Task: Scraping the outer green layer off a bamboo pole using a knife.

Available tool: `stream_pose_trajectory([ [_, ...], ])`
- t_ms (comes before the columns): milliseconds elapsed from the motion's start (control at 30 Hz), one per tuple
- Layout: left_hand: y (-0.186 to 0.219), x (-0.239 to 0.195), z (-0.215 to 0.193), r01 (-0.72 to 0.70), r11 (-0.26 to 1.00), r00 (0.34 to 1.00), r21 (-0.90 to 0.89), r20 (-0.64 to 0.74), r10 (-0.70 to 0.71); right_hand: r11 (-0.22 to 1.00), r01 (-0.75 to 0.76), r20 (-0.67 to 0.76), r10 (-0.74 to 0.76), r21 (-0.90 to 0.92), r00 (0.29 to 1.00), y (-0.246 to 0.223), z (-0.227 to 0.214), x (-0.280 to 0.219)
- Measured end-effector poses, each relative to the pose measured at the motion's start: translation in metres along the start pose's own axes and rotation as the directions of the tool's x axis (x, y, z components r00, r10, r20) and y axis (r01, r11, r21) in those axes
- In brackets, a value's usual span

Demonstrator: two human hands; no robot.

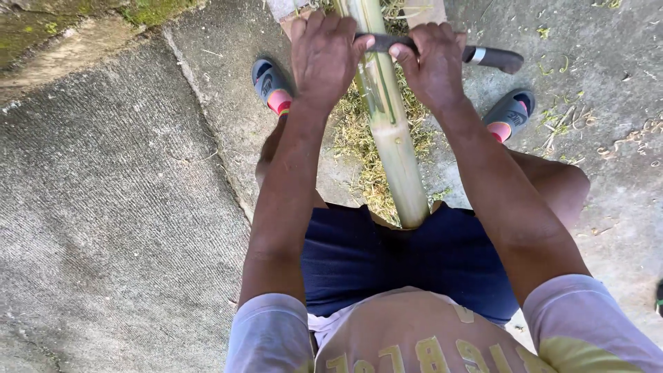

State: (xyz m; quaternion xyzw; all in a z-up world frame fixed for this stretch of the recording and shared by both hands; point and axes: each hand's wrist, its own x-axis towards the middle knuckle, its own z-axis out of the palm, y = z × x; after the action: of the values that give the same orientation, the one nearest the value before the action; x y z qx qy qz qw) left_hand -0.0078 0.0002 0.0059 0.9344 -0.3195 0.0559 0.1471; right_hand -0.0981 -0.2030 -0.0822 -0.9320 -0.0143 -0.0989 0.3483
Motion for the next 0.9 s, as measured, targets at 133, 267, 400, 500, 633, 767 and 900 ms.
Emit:
stream_pose_trajectory([
  [133,0.017,-0.022,0.001,0.056,0.998,0.997,-0.031,0.046,-0.054,1.000,-0.017,0.034,0.016,0.025,0.999,-0.011,-0.013,-0.022],
  [267,0.036,-0.046,0.001,0.064,0.998,0.997,-0.007,0.043,-0.063,0.999,-0.034,0.073,0.032,0.025,0.997,-0.014,-0.022,-0.048],
  [400,0.060,-0.070,0.002,0.101,0.995,0.993,-0.010,0.054,-0.101,0.997,-0.075,0.143,0.074,0.003,0.987,-0.016,-0.033,-0.076],
  [500,0.081,-0.097,0.007,0.161,0.986,0.981,-0.034,0.112,-0.156,0.996,-0.088,0.198,0.085,0.003,0.976,-0.017,-0.047,-0.105],
  [633,0.092,-0.111,0.010,0.183,0.982,0.978,-0.056,0.112,-0.176,0.997,-0.076,0.245,0.067,0.027,0.967,-0.021,-0.057,-0.112],
  [767,0.046,-0.066,0.013,0.124,0.992,0.988,-0.015,0.091,-0.122,0.996,-0.082,0.213,0.071,0.043,0.974,-0.002,-0.026,-0.068],
  [900,-0.030,0.010,0.015,-0.028,1.000,1.000,-0.012,0.006,0.028,1.000,0.026,0.019,-0.026,0.001,0.999,-0.002,-0.001,0.022],
])
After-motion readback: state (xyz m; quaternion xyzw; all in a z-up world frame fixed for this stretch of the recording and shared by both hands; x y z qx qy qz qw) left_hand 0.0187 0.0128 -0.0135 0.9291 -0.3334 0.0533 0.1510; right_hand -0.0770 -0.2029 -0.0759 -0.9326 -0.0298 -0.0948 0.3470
